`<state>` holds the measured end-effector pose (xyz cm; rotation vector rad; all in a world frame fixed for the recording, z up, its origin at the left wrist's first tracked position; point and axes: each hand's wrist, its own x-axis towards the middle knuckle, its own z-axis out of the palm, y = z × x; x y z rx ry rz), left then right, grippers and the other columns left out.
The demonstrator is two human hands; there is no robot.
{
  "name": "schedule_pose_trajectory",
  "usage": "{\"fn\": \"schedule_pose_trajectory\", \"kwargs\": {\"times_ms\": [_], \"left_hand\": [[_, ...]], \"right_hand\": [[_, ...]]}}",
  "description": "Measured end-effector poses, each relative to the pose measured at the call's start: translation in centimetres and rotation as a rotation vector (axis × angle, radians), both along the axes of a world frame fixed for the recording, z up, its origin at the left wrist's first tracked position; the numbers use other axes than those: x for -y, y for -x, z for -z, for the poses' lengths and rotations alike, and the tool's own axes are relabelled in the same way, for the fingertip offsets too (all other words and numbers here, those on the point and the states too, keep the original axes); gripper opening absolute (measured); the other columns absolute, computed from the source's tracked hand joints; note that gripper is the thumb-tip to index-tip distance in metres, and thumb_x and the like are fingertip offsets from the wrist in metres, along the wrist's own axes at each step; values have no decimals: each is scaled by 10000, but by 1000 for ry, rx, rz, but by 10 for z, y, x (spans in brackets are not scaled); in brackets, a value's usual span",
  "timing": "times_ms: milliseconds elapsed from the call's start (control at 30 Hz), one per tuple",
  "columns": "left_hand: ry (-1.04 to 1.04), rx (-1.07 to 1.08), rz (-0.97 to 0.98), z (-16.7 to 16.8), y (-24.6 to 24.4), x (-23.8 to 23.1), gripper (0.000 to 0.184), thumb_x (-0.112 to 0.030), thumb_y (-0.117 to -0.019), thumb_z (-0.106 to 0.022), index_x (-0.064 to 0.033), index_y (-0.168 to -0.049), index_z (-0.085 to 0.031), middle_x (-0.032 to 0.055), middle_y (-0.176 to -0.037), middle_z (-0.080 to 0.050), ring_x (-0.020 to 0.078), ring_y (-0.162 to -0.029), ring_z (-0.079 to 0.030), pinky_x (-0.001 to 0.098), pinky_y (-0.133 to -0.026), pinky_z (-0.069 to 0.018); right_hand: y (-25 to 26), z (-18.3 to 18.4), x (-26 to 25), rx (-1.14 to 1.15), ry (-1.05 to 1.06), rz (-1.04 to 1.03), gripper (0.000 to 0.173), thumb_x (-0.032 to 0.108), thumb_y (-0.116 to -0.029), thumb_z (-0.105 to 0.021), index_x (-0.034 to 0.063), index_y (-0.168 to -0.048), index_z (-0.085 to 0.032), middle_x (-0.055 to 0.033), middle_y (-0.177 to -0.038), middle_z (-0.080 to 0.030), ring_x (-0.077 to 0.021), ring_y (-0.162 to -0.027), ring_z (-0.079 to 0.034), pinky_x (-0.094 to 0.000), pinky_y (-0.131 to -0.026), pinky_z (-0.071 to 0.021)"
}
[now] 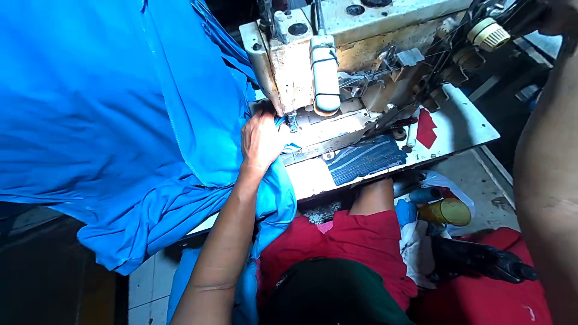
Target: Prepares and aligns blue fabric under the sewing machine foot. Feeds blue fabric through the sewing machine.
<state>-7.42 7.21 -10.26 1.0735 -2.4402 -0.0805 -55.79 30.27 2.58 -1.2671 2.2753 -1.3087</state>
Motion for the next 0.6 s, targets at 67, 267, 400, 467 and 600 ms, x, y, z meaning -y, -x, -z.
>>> {"fn": "schedule_pose_trajectory", "kwargs": {"times_ms": [67, 267, 400, 467, 600], "left_hand": [[-17, -32, 6, -1, -1, 1, 409, -399, -921, -603, -104, -1186, -704, 126, -1208, -702, 319, -1119, -680, 581, -896, -540], [-18, -63, -10, -1, -1, -2, 422, -399, -928, -593, -93, -1194, -713, 121, -1219, -706, 320, -1121, -682, 586, -886, -537], [-7, -68, -29, -1, -1, -5, 428, -394, -931, -589, -92, -1212, -707, 125, -1240, -699, 321, -1122, -683, 588, -897, -537], [15, -64, -21, 1, -1, -5, 427, -391, -933, -581, -77, -1193, -705, 139, -1222, -700, 333, -1100, -690, 589, -877, -545], [16, 2, 15, 1, -3, 0, 442, -404, -946, -555, -52, -1173, -696, 160, -1228, -685, 348, -1106, -682, 587, -877, -547]], "right_hand": [[14, 14, -7, 338, 129, 32, 217, 492, -934, -693, 306, -861, -608, 142, -691, -610, 25, -556, -581, -183, -483, -500], [-79, 5, 8, 409, 254, 280, 245, 500, -970, -617, 310, -830, -548, 146, -660, -561, 25, -529, -516, -181, -481, -448], [-98, -2, 9, 57, 168, 133, 278, 240, -1061, -474, 200, -1324, -554, 127, -1092, -561, 97, -966, -532, -151, -845, -478], [-97, -3, 10, -81, 71, 153, 352, 173, -1026, -486, 151, -1374, -533, 56, -1178, -551, 58, -1017, -506, -192, -891, -458], [-68, 19, 21, -122, 240, 116, 329, 190, -1020, -524, 95, -1331, -573, 10, -1196, -604, 17, -1080, -556, -229, -960, -482]]}}
